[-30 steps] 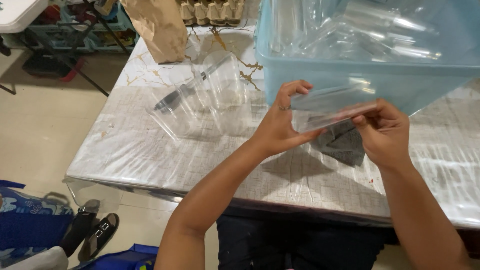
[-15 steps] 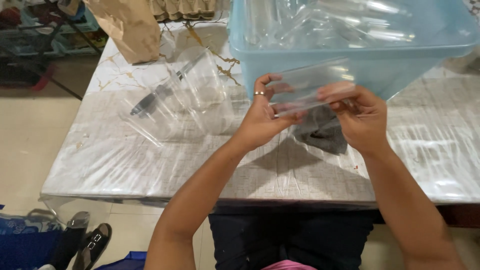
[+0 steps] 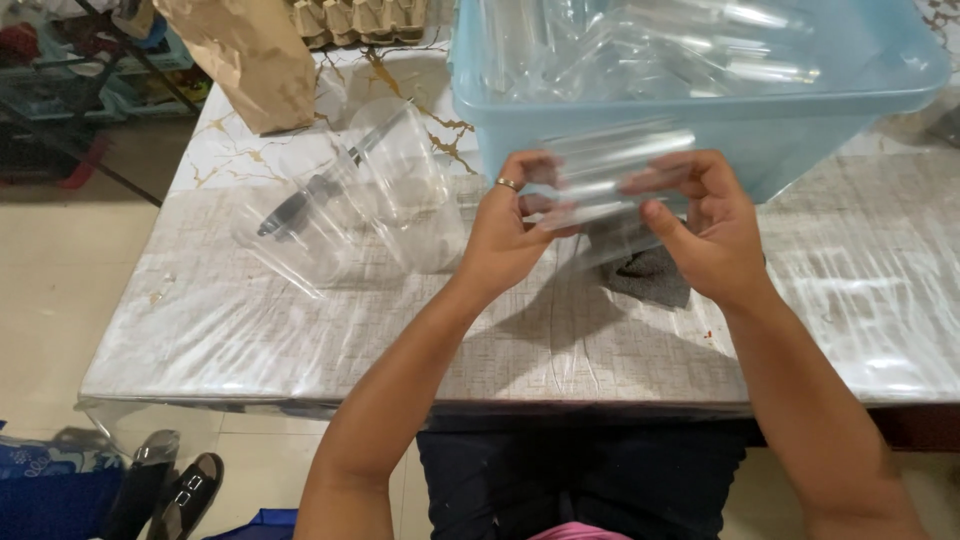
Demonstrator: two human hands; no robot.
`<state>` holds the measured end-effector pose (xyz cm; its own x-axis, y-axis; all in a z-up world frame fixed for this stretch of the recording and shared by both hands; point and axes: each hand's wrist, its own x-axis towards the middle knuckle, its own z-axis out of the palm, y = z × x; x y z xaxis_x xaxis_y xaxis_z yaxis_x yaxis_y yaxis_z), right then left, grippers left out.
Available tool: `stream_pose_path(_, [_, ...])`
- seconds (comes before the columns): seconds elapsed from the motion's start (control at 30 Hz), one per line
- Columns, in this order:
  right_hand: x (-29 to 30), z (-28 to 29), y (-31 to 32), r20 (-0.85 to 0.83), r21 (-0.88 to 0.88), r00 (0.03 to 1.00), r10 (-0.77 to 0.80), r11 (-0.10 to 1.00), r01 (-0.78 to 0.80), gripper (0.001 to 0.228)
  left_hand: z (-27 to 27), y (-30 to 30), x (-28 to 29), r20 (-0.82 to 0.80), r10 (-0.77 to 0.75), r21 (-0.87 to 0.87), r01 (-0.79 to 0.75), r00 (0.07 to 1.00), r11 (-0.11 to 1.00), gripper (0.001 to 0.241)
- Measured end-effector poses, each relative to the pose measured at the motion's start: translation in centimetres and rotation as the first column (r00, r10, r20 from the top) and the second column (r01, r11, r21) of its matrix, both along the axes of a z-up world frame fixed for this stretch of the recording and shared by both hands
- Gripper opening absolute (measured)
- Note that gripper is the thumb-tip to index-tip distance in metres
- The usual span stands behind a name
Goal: Wiping down and cleaning clear plastic packaging sheets with a cloth.
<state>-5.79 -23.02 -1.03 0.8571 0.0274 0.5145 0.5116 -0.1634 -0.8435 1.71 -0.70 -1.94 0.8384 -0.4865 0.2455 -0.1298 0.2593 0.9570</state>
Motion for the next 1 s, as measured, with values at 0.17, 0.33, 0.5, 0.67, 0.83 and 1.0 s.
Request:
stream_pose_path(0.17, [0.3, -0.7, -0.6, 0.073, 0.039, 0.997, 0.004, 0.999, -0.007, 0.020, 1.2, 0.3, -0.8, 0.199, 0.025, 0.268, -0.079, 0.980, 0.960, 0.044])
stream_pose_path(0.33, [0.4, -1.1, -0.8, 0.018, 0.049, 1.000, 0.019, 0.999, -0.020, 0.019, 2.3, 0.4, -1.1, 0.121, -0.048, 0.160, 0.029, 0.991, 0.987, 0.067])
stream_pose_path(0.5, [0.2, -0.3, -0.7, -0.005, 0.071, 0.998, 0.070, 0.995, -0.070, 0.038, 1.6, 0.4, -0.8, 0.028, -0.032, 0.205, 0.026, 0.999, 0.978, 0.047])
stream_pose_path(0.67, [-0.1, 0.6, 0.0, -0.163, 0.168, 0.964, 0.211, 0.968, -0.184, 0.048, 2.1, 0.1, -0.8, 0.079, -0.005, 0.389, -0.026, 0.997, 0.921, 0.039])
stream_pose_path(0.83, [0.1, 0.2, 0.1, -0.191, 0.070, 0.950, 0.247, 0.969, -0.238, 0.039, 1.3, 0.5, -0.5, 0.239, 0.030, 0.567, -0.164, 0.971, 0.807, 0.044])
stream_pose_path(1.0, [0.5, -1.2, -0.6, -0.098, -0.035, 0.988, 0.119, 0.992, -0.123, 0.024, 1.5, 0.4, -0.5, 0.300, 0.038, 0.503, -0.192, 0.953, 0.843, 0.055])
